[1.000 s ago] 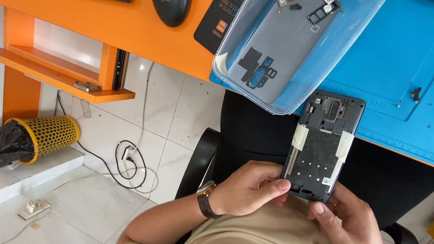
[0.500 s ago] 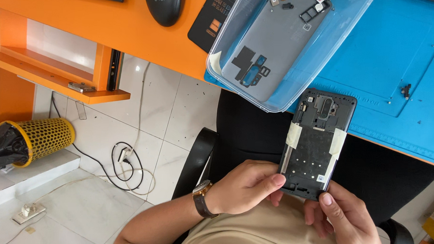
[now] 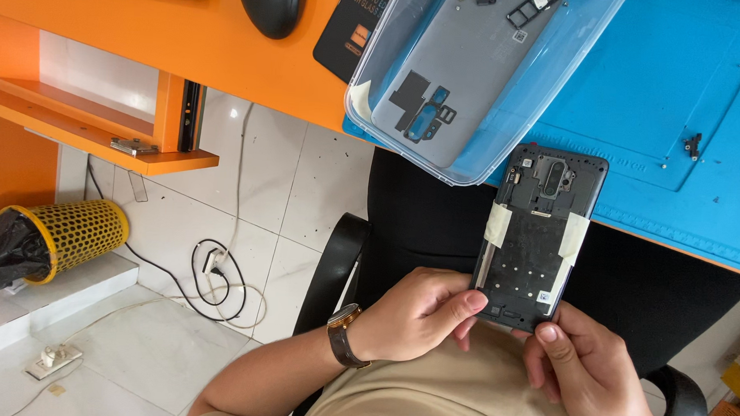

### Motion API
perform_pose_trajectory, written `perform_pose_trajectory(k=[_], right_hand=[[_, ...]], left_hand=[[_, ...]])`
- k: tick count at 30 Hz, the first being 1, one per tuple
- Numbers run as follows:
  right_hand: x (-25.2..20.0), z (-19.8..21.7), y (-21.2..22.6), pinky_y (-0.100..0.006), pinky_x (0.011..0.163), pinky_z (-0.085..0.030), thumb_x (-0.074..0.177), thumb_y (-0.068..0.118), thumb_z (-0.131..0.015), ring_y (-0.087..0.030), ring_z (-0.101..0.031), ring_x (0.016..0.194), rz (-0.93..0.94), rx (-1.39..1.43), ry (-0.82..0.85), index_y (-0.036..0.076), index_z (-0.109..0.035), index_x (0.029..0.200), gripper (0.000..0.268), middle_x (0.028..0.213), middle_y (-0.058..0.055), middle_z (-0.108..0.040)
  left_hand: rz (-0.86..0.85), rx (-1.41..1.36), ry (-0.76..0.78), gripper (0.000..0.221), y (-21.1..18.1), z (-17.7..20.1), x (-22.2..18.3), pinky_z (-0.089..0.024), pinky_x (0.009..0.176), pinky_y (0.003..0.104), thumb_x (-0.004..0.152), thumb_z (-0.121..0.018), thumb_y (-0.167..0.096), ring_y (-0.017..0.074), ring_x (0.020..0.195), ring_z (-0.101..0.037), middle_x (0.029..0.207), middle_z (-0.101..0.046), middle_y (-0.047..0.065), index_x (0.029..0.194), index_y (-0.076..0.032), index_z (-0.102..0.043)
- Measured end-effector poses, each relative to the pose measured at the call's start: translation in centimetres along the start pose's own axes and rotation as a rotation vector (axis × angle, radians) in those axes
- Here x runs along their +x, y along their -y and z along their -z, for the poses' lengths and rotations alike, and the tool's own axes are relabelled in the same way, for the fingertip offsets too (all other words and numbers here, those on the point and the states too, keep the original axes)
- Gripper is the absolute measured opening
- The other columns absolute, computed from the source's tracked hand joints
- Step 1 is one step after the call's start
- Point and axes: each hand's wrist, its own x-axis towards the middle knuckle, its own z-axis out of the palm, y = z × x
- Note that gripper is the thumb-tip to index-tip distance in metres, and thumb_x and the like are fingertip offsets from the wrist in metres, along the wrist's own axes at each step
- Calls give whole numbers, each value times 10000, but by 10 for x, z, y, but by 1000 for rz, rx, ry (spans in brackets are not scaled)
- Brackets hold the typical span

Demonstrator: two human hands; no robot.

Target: The person removes the back cover of a smartphone, detaches the battery connector, and places the battery into the chassis. They then reattach the back cover, peel off protective strips, and press the edges to secure it.

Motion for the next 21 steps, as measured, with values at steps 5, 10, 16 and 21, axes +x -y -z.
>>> perform_pose_trajectory(k=[5, 10, 16, 21], right_hand=[[-1, -2, 10, -269, 393, -489, 1094, 366, -542, -162, -577, 464, 13, 123, 60, -9, -755, 1006, 440, 603, -131, -677], [-4, -9, -4, -303, 376, -353, 1041, 398, -674, -164, -472, 451, -18, 370, 2, -77, -728, 975, 483, 579, -166, -631], [5, -12, -8, -260, 391, -346, 1049, 393, -615, -116, -456, 397, 83, 138, -62, -11, -723, 925, 436, 475, -87, -595], [2, 1, -5, -268, 411, -437, 1043, 392, -624, -121, -519, 394, 52, 102, 26, -15, -741, 913, 443, 485, -72, -602]], left_hand=[[53, -214, 21, 526, 11, -5, -5, -547, 666, 255, 1149, -426, -496, 162, 732, -733, 749, -575, 5, 810, -108, -534], [-74, -174, 8, 447, 11, -7, -9, -665, 670, 289, 1128, -522, -411, 203, 768, -735, 969, -736, 115, 1067, -3, -695], [-58, -114, -26, 456, 15, -12, -5, -518, 619, 247, 1134, -473, -462, 163, 689, -725, 959, -670, 67, 1020, -69, -673], [-48, -89, 17, 517, 14, -8, -3, -545, 667, 269, 1127, -444, -509, 163, 745, -733, 937, -697, 53, 965, -71, -665]])
